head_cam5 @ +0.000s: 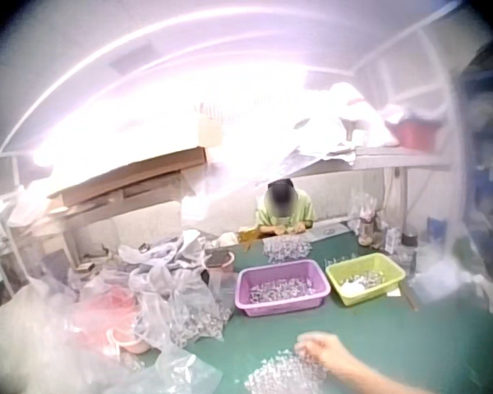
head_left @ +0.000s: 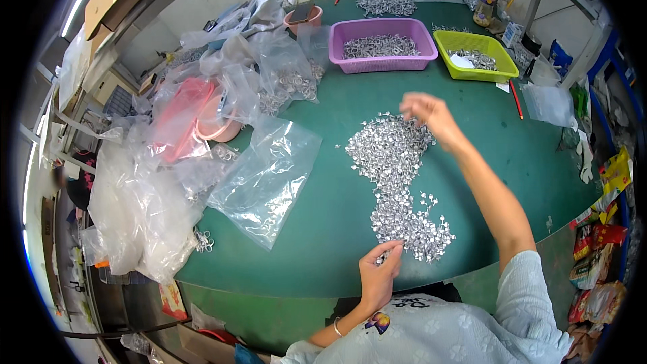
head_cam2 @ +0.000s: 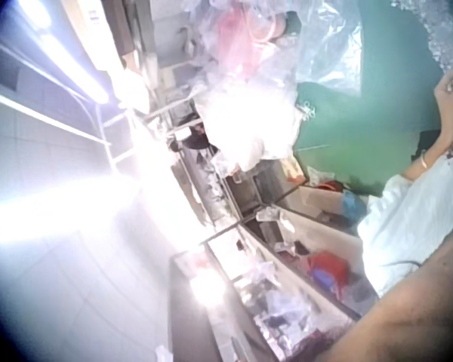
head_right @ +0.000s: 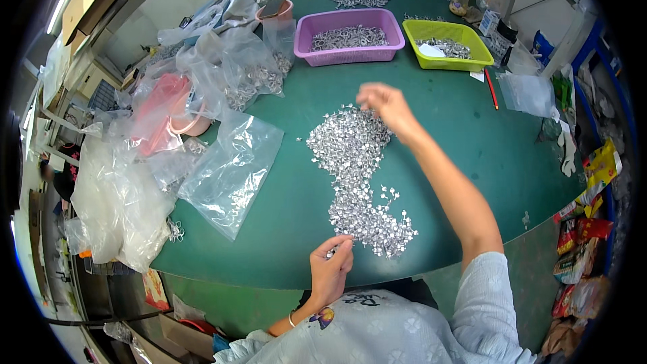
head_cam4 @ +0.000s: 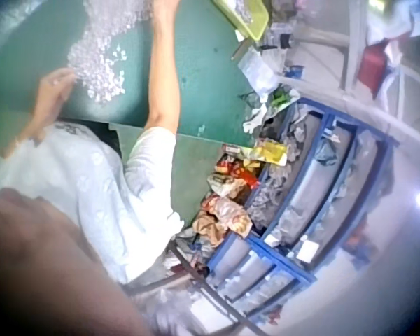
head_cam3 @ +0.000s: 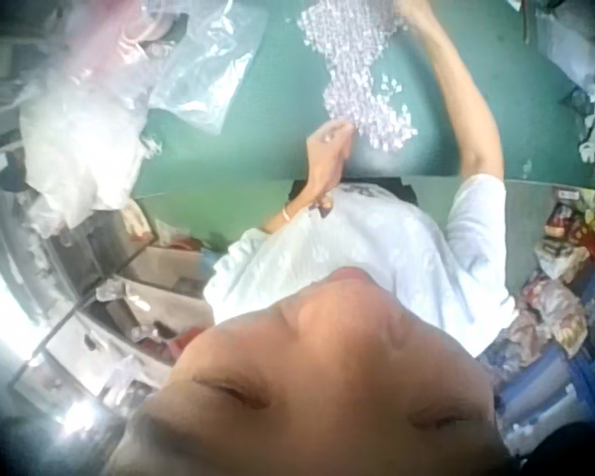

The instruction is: The person repeatedly picks up small silver components from a pile on a green table and assembles them by hand. They handle the parts one at a time, manipulating them with both hands, and occasionally place them into a plastic bag.

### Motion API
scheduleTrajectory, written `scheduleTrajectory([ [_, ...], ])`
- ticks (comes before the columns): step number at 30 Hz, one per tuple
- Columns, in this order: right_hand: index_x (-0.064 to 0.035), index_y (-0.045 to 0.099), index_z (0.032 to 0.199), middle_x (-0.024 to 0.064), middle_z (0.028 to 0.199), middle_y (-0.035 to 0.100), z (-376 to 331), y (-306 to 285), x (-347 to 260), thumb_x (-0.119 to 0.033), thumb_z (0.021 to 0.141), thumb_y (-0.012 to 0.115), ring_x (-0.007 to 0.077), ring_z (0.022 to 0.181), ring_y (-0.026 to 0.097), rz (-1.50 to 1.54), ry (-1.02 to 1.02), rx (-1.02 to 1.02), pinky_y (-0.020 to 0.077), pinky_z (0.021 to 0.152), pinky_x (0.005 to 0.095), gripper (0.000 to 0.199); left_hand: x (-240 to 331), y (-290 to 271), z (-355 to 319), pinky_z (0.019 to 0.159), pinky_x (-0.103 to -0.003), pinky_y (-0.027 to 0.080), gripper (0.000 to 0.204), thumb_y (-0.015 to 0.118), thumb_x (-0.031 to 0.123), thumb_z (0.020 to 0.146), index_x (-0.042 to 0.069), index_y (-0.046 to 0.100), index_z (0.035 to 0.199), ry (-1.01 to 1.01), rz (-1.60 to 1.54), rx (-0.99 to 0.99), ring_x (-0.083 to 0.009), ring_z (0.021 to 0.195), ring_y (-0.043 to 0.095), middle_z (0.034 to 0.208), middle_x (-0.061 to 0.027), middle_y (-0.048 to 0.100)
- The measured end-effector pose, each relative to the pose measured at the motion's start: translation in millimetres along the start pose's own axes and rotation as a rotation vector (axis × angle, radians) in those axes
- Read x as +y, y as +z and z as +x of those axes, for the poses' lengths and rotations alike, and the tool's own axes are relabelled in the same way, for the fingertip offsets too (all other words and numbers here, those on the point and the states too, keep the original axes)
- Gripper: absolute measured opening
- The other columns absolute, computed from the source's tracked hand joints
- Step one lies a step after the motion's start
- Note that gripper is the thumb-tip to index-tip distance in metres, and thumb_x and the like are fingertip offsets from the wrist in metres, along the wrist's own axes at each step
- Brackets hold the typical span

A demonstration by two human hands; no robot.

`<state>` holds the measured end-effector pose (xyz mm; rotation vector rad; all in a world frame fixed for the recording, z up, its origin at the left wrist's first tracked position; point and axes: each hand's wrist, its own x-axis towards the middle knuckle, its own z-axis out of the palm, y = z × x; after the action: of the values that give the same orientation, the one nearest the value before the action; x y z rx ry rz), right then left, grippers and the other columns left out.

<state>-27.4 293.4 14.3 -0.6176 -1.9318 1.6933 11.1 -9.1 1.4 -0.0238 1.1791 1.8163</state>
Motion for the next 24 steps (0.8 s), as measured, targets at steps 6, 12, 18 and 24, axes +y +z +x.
scheduleTrajectory([
  [6,0.0018,0.061,0.095,0.0131,0.086,0.064,-110.8,-14.9,-0.6,-0.008,0.079,0.058,0.0203,0.074,0.060,-0.582,0.041,-0.149,0.0464,0.069,0.0310,0.019,-8.1,-8.0,2.6,0.044,-0.019,0.023,0.017,0.059,0.007,0.083,-0.004,0.059,0.096,-0.001,-0.012,0.018,-0.0036,0.050,0.035,0.061,0.0031,0.045],
  [12,0.0005,0.061,0.089,0.0106,0.085,0.060,-180.7,-19.4,10.2,-0.005,0.072,0.064,0.0263,0.081,0.054,-0.771,0.000,-0.112,0.0427,0.075,0.0337,0.018,-11.9,-2.2,-2.5,0.043,-0.019,0.023,0.017,0.049,0.011,0.089,-0.003,0.055,0.096,-0.093,-0.041,-0.057,-0.0050,0.051,0.030,0.060,0.0026,0.037],
  [18,-0.0029,0.060,0.081,0.0071,0.085,0.055,-203.5,-2.6,33.1,-0.004,0.069,0.065,0.0249,0.082,0.050,-0.903,-0.116,0.049,0.0388,0.074,0.0344,0.012,-13.5,0.3,-0.9,0.042,-0.018,0.023,0.020,0.047,0.014,0.091,-0.003,0.052,0.100,-0.268,-0.145,-0.100,-0.0047,0.051,0.030,0.063,0.0024,0.035],
  [24,-0.0025,0.061,0.080,0.0065,0.075,0.057,-210.0,0.7,33.9,-0.003,0.074,0.062,0.0213,0.075,0.053,-0.684,-0.131,0.122,0.0391,0.070,0.0304,0.007,-19.6,-0.6,-0.3,0.044,-0.018,0.023,0.020,0.052,0.014,0.089,-0.004,0.056,0.098,-0.301,-0.125,-0.124,-0.0046,0.052,0.031,0.064,0.0019,0.039],
])
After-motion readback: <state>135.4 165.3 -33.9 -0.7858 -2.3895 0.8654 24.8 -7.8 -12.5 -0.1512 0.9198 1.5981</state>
